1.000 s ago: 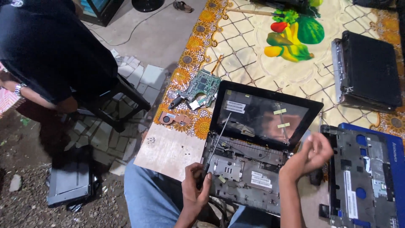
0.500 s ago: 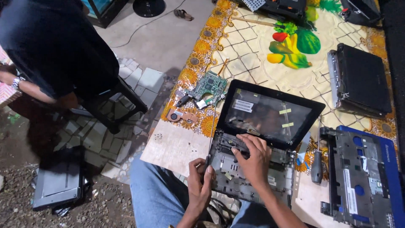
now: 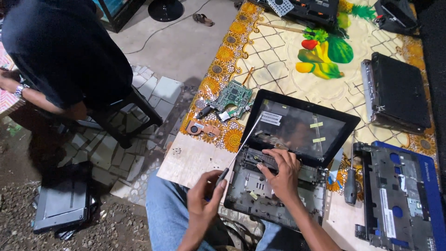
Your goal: The person uses a screwdriver to remove screws from the internal components of a disassembled laptop. They detach and remove a circuit board, then proceed to unscrew and lift out a metal casing or heat sink from the laptop chassis.
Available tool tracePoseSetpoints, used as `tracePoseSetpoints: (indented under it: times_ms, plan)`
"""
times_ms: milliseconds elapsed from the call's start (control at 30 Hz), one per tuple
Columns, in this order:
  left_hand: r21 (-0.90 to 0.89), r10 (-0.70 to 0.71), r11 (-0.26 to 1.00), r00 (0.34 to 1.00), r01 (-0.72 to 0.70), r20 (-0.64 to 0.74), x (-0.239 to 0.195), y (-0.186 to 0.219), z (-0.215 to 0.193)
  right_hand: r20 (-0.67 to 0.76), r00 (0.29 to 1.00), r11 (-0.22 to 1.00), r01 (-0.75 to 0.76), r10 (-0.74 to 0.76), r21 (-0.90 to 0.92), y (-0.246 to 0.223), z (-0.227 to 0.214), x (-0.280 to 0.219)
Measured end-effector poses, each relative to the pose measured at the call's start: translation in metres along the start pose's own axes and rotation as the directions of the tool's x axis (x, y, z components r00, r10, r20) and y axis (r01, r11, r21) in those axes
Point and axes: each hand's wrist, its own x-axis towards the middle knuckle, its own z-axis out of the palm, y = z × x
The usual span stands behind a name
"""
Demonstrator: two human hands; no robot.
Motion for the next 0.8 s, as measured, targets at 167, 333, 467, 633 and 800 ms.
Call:
tracePoseSetpoints:
  times_ms: [167, 333, 467, 633, 800]
  plan:
    - [0.184, -0.074, 0.981, 0.992, 0.054, 0.103, 0.031, 0.057, -0.046, -0.022, 0.999, 0.999, 0.038, -0.039, -0.036, -0.012, -0.007, 0.000]
    - [0.326, -0.048, 0.945, 0.997, 0.023, 0.068, 0.052, 0.091, -0.071, -0.078, 0.991, 0.994, 0.110, -0.112, -0.029, -0.013, -0.009, 0.000]
    - [0.350, 0.126, 0.921, 0.980, -0.172, 0.151, 0.064, 0.096, -0.073, 0.013, 0.981, 0.981, 0.194, -0.194, 0.009, -0.018, -0.017, -0.004]
    - [0.361, 0.068, 0.916, 0.953, -0.177, 0.295, 0.062, 0.106, -0.062, 0.097, 0.971, 0.975, 0.221, -0.219, -0.007, -0.004, 0.005, -0.012]
    - [0.516, 0.043, 0.824, 0.934, -0.233, 0.354, 0.051, 0.109, -0.063, 0.156, 0.978, 0.956, 0.091, -0.138, 0.278, -0.060, -0.025, -0.028]
